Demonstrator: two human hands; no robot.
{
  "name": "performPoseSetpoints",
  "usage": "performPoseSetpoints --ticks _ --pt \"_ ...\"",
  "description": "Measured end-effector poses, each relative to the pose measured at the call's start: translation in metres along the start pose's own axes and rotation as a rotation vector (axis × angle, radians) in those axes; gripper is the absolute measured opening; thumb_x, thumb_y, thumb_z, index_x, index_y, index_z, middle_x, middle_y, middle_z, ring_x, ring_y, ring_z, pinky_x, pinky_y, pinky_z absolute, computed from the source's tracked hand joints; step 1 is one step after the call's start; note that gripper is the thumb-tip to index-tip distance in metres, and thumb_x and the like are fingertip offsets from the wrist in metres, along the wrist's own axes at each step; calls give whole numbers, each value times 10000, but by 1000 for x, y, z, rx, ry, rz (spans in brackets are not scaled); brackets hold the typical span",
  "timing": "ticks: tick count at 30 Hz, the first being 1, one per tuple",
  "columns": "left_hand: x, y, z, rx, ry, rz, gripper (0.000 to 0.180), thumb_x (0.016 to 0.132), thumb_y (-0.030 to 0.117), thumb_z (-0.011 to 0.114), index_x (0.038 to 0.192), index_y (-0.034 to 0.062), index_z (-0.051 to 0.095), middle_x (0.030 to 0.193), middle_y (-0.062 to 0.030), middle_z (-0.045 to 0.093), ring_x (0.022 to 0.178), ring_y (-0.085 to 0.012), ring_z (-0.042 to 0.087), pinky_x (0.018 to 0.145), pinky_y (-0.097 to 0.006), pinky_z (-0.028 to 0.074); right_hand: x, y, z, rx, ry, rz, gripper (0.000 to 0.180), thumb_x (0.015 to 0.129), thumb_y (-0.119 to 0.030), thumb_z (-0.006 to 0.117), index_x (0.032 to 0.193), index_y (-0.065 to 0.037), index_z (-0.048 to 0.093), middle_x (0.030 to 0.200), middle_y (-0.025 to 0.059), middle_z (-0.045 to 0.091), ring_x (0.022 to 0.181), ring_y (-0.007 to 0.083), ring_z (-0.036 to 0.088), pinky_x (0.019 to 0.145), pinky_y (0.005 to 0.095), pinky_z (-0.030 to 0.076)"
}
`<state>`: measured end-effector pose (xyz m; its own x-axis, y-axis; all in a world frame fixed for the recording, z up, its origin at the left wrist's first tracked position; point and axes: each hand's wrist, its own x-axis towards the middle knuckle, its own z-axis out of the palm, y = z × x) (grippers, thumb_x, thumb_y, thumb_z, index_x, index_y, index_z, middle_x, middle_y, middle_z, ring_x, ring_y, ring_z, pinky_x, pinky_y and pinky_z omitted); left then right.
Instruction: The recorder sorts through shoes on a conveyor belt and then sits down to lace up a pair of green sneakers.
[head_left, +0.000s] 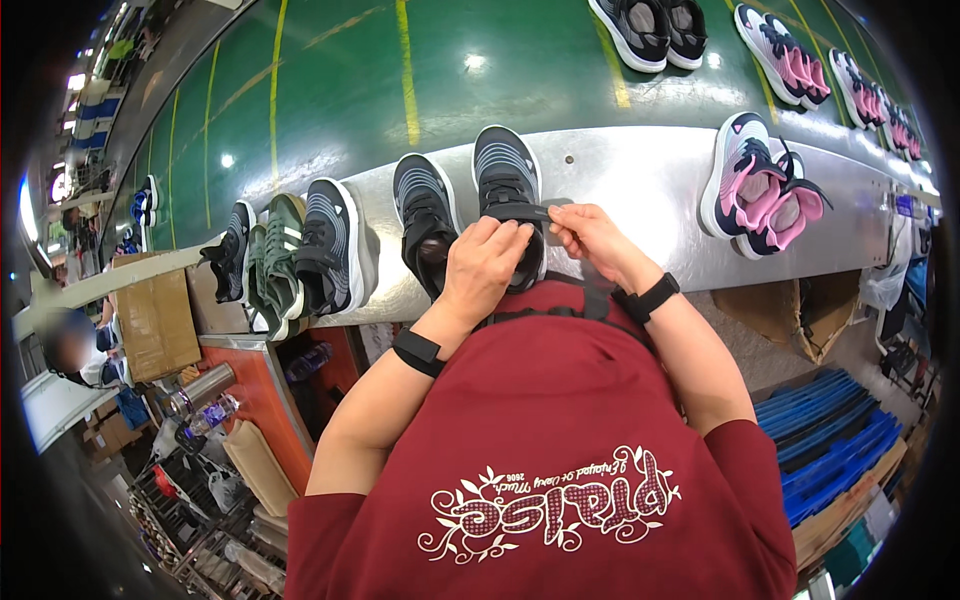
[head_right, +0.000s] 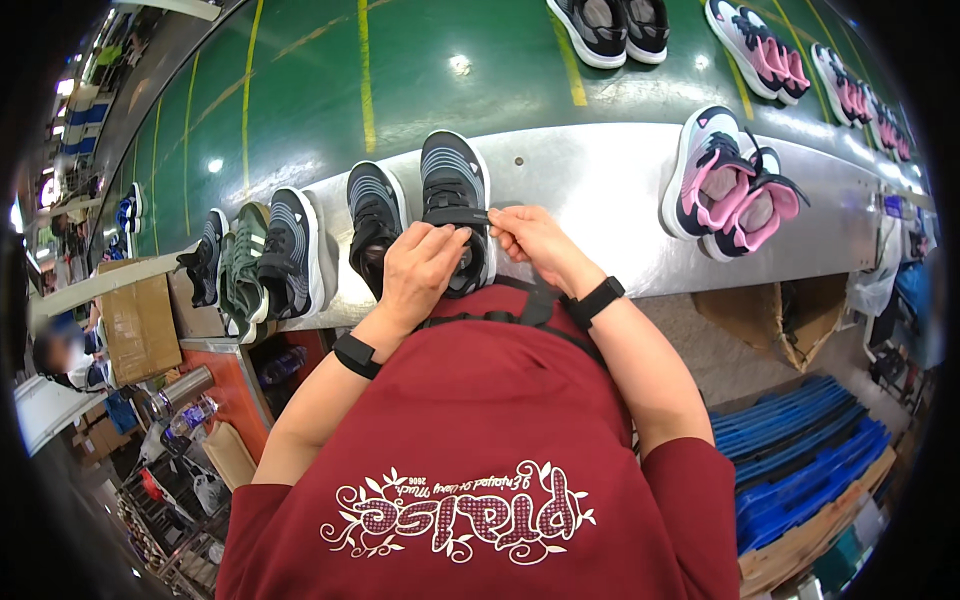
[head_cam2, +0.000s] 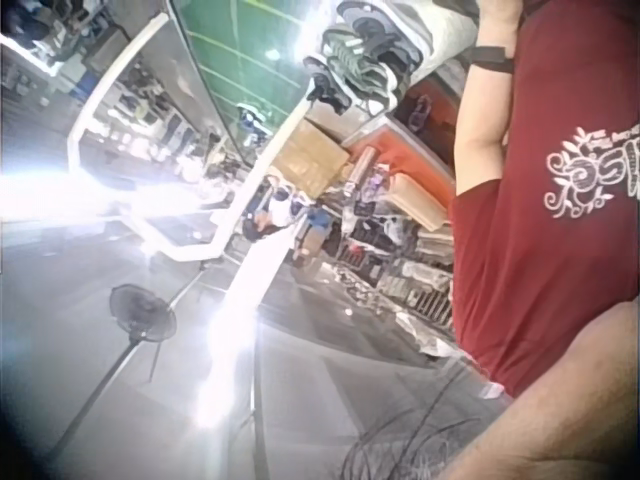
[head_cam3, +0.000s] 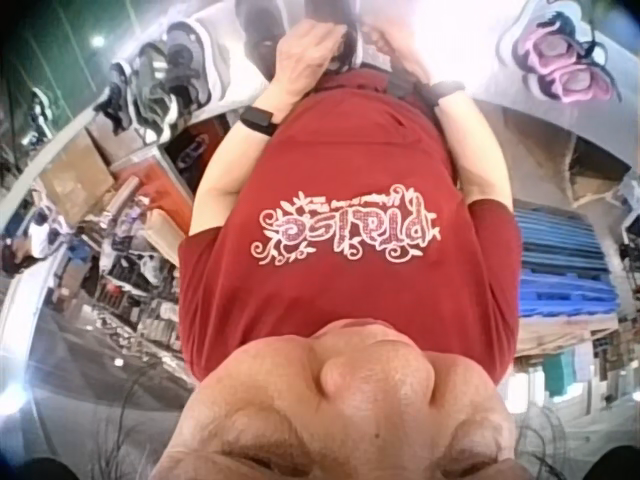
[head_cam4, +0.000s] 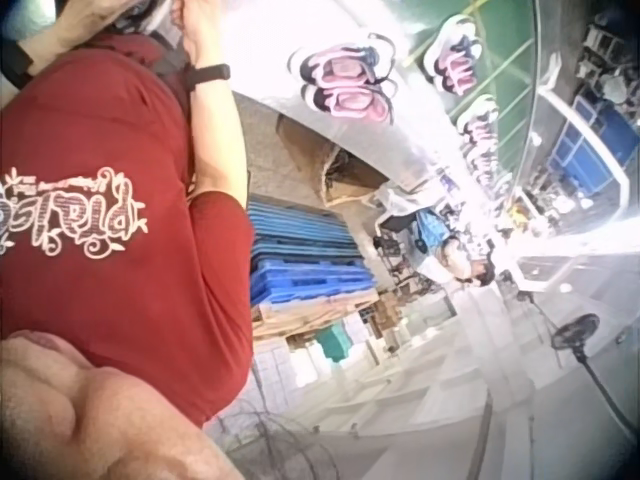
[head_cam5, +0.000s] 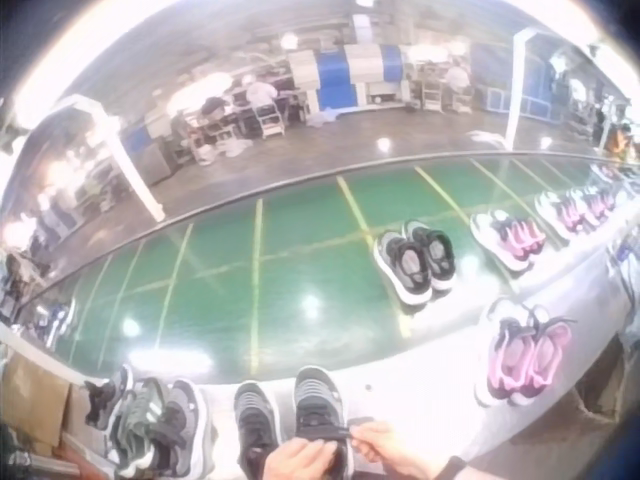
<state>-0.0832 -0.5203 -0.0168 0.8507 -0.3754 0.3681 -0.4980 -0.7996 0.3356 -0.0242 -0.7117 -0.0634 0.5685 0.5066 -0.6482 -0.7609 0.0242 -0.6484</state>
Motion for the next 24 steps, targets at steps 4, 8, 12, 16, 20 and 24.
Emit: performPoseSetpoints --ticks 4,8,12,16,20,24 --pt "1 0 2 15 15 2 306 691 22 717 994 37 670 896 -68 643 769 -233 591 661 -322 504 5 7 -4 49 -99 76 296 954 -285 580 719 -106 571 561 -73 460 457 29 385 421 186 300" --pt "6 -1 3 -17 33 3 293 692 25 718 982 36 678 875 -66 653 777 -233 595 663 -322 505 11 8 -7 150 -151 221 369 932 -354 619 671 -110 526 551 -64 443 438 33 361 386 198 275" --pt "5 -2 -1 -11 8 -22 279 698 24 710 975 33 680 859 -66 652 781 -236 596 667 -326 506 15 12 6 -93 7 228 414 891 -412 666 664 -101 515 554 -46 437 438 48 366 382 201 283" --pt "5 6 -14 -52 -24 -64 329 704 54 719 1029 47 663 939 -61 643 834 -244 593 738 -352 490 10 33 6 -219 114 -126 477 931 -476 560 787 -25 619 585 17 534 510 98 494 473 245 409" --pt "-28 7 -37 -85 37 -145 363 694 51 742 1048 65 664 953 -71 639 891 -260 603 761 -373 479 -16 8 18 -863 351 -515 494 875 -406 620 1125 19 584 866 196 648 774 302 644 711 392 509" --pt "-62 -4 -59 22 275 -479 349 706 34 749 1038 25 643 967 -111 637 899 -301 598 800 -376 484 -3 22 31 -1208 350 -827 571 850 -306 627 1286 27 469 975 253 635 882 394 629 777 444 502"
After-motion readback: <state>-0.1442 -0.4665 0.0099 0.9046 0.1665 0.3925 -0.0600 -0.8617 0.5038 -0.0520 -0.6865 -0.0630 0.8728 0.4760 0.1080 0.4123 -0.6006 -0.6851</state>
